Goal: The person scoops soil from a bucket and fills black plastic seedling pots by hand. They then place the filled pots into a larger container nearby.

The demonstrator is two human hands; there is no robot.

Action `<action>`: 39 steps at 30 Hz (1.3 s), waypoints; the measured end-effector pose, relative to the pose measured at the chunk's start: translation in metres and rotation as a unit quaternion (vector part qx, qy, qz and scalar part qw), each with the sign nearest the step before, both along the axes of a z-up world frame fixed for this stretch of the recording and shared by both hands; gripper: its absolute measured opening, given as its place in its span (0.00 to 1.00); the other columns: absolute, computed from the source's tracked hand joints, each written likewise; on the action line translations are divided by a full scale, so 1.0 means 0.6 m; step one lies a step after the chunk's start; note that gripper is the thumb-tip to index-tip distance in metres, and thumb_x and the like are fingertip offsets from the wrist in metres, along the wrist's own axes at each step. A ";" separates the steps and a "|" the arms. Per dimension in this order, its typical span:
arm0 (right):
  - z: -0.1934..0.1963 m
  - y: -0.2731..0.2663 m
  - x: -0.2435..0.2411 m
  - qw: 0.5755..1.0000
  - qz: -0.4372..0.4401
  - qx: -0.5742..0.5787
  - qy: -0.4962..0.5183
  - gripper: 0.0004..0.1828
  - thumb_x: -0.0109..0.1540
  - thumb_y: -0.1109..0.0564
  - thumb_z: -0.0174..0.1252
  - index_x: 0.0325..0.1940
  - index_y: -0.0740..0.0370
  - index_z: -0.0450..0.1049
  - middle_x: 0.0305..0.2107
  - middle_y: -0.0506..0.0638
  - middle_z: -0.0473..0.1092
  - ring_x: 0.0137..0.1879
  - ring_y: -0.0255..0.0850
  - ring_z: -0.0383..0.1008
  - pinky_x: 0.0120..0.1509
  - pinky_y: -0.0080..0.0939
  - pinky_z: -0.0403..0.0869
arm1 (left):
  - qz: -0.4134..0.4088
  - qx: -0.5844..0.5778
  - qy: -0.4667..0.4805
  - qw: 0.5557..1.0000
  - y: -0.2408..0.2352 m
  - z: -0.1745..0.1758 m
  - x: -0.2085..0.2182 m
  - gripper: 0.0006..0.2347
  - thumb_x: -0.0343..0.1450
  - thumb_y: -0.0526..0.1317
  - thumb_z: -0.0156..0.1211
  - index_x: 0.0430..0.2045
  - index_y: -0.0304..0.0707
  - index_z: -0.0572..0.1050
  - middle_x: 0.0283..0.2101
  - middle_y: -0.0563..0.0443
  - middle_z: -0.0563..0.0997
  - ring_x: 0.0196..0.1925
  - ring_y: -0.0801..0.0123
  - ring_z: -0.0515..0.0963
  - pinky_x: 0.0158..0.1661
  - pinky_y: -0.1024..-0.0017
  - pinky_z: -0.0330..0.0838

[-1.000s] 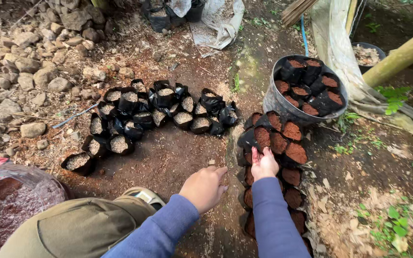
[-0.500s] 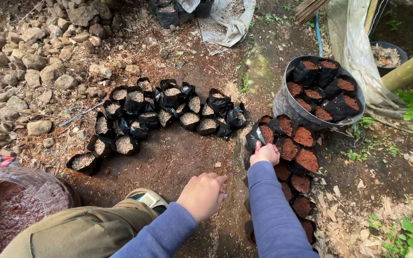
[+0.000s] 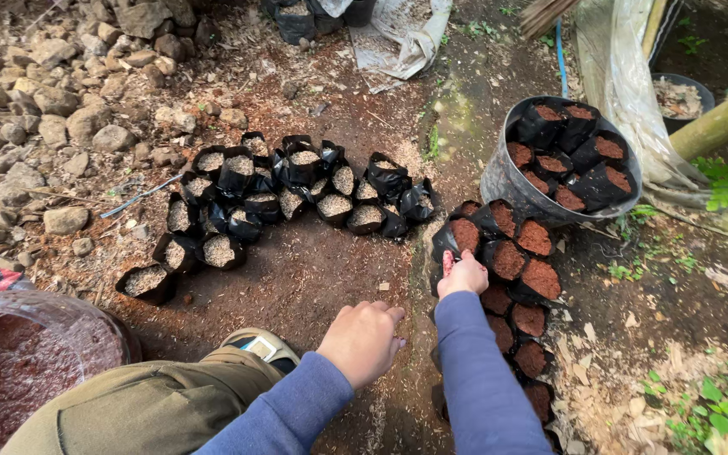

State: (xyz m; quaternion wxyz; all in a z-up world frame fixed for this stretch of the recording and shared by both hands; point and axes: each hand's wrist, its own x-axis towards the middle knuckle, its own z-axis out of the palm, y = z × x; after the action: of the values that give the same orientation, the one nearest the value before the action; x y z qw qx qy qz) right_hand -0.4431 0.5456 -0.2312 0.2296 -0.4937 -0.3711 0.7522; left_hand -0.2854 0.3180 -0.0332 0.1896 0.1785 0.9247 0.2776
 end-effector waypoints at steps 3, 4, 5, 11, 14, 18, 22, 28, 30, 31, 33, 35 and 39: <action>-0.013 0.004 0.049 0.995 0.007 0.035 0.094 0.09 0.63 0.67 0.59 0.36 0.66 0.63 0.35 0.58 0.71 0.31 0.46 0.78 0.33 0.45 0.82 | 0.003 0.058 0.055 0.997 0.005 -0.003 -0.003 0.22 0.67 0.39 0.63 0.57 0.32 0.71 0.55 0.38 0.77 0.52 0.50 0.79 0.53 0.57 0.72; -0.020 0.010 0.078 0.995 0.006 0.019 0.103 0.09 0.64 0.67 0.58 0.36 0.64 0.63 0.33 0.57 0.70 0.30 0.48 0.77 0.34 0.46 0.82 | 0.006 0.089 0.081 0.993 0.009 -0.006 0.001 0.25 0.65 0.37 0.64 0.58 0.30 0.70 0.59 0.36 0.76 0.53 0.48 0.79 0.53 0.57 0.72; -0.027 0.018 0.107 0.994 0.005 0.003 0.112 0.10 0.64 0.67 0.58 0.35 0.63 0.62 0.31 0.57 0.69 0.29 0.49 0.76 0.34 0.48 0.82 | -0.001 0.091 0.089 0.992 0.013 -0.011 0.003 0.25 0.65 0.36 0.63 0.59 0.31 0.70 0.59 0.36 0.75 0.54 0.48 0.79 0.53 0.57 0.72; -0.071 0.091 0.186 0.990 0.007 0.048 0.130 0.10 0.66 0.65 0.59 0.38 0.65 0.62 0.32 0.55 0.69 0.29 0.47 0.76 0.34 0.47 0.83 | -0.029 0.091 0.088 0.992 0.039 -0.019 0.009 0.25 0.66 0.37 0.64 0.59 0.33 0.70 0.60 0.37 0.75 0.57 0.49 0.77 0.54 0.57 0.72; -0.081 0.107 0.167 0.995 0.079 0.012 0.058 0.08 0.66 0.61 0.59 0.39 0.62 0.64 0.31 0.57 0.71 0.29 0.46 0.77 0.33 0.41 0.79 | -0.034 0.084 0.082 0.992 0.041 -0.015 0.010 0.25 0.65 0.37 0.64 0.59 0.33 0.69 0.60 0.38 0.75 0.58 0.50 0.77 0.55 0.57 0.71; -0.063 0.117 0.169 0.995 0.094 0.016 0.033 0.10 0.65 0.61 0.61 0.40 0.66 0.65 0.31 0.56 0.72 0.29 0.46 0.77 0.33 0.41 0.80 | -0.029 0.066 0.064 0.995 0.029 -0.016 0.015 0.25 0.67 0.38 0.63 0.60 0.34 0.69 0.61 0.39 0.74 0.60 0.50 0.76 0.56 0.56 0.70; -0.026 0.092 0.205 0.990 0.065 0.111 0.064 0.15 0.67 0.58 0.65 0.42 0.64 0.63 0.32 0.51 0.69 0.29 0.39 0.74 0.34 0.37 0.78 | -0.003 0.037 0.036 0.999 0.015 -0.029 0.020 0.25 0.68 0.40 0.63 0.62 0.37 0.67 0.62 0.42 0.73 0.63 0.51 0.73 0.57 0.54 0.68; 0.020 -0.068 0.202 0.936 0.291 0.150 0.127 0.07 0.69 0.56 0.58 0.44 0.63 0.71 0.33 0.49 0.71 0.33 0.33 0.73 0.38 0.32 0.74 | 0.080 -0.013 0.060 0.995 0.003 -0.019 0.014 0.29 0.69 0.38 0.55 0.68 0.37 0.59 0.64 0.37 0.69 0.63 0.50 0.71 0.54 0.48 0.67; 0.023 -0.136 0.171 0.915 0.363 0.121 0.128 0.07 0.69 0.56 0.57 0.43 0.63 0.71 0.33 0.47 0.72 0.34 0.32 0.73 0.38 0.32 0.74 | 0.106 -0.069 0.051 0.991 -0.013 -0.005 0.008 0.28 0.69 0.38 0.54 0.68 0.38 0.59 0.59 0.36 0.72 0.58 0.47 0.73 0.53 0.47 0.67; 0.020 -0.169 0.147 0.910 0.386 0.101 0.113 0.08 0.69 0.55 0.57 0.41 0.63 0.71 0.33 0.46 0.72 0.34 0.33 0.73 0.38 0.33 0.74 | 0.118 -0.097 0.045 0.987 -0.025 0.003 0.005 0.28 0.70 0.38 0.53 0.68 0.39 0.59 0.57 0.36 0.73 0.56 0.46 0.74 0.53 0.47 0.67; 0.007 -0.214 0.115 0.887 0.443 0.089 0.093 0.10 0.69 0.54 0.57 0.39 0.64 0.71 0.32 0.46 0.72 0.33 0.34 0.72 0.36 0.34 0.73 | 0.123 -0.109 0.016 0.986 -0.056 0.018 0.004 0.23 0.71 0.38 0.52 0.63 0.38 0.64 0.52 0.40 0.77 0.54 0.50 0.77 0.54 0.48 0.66; -0.015 -0.266 0.080 0.847 0.513 0.106 0.088 0.11 0.69 0.54 0.59 0.39 0.65 0.72 0.31 0.46 0.72 0.32 0.34 0.70 0.35 0.35 0.71 | 0.137 -0.132 0.008 0.982 -0.090 0.039 0.004 0.18 0.72 0.38 0.52 0.58 0.37 0.69 0.48 0.43 0.79 0.51 0.53 0.78 0.55 0.50 0.66; -0.066 -0.388 0.055 0.747 0.655 0.114 -0.018 0.11 0.67 0.54 0.59 0.39 0.65 0.73 0.31 0.46 0.72 0.31 0.34 0.69 0.34 0.36 0.70 | 0.238 -0.196 0.113 0.944 -0.165 0.090 -0.014 0.16 0.71 0.38 0.53 0.53 0.35 0.72 0.44 0.44 0.81 0.44 0.54 0.79 0.49 0.55 0.66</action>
State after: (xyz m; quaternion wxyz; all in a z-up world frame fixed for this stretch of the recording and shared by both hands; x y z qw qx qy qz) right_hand -0.4101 0.3128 -0.2706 -0.2710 -0.1132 -0.6906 0.6609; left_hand -0.2940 0.2187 0.0207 0.0438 -0.0577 0.9918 0.1057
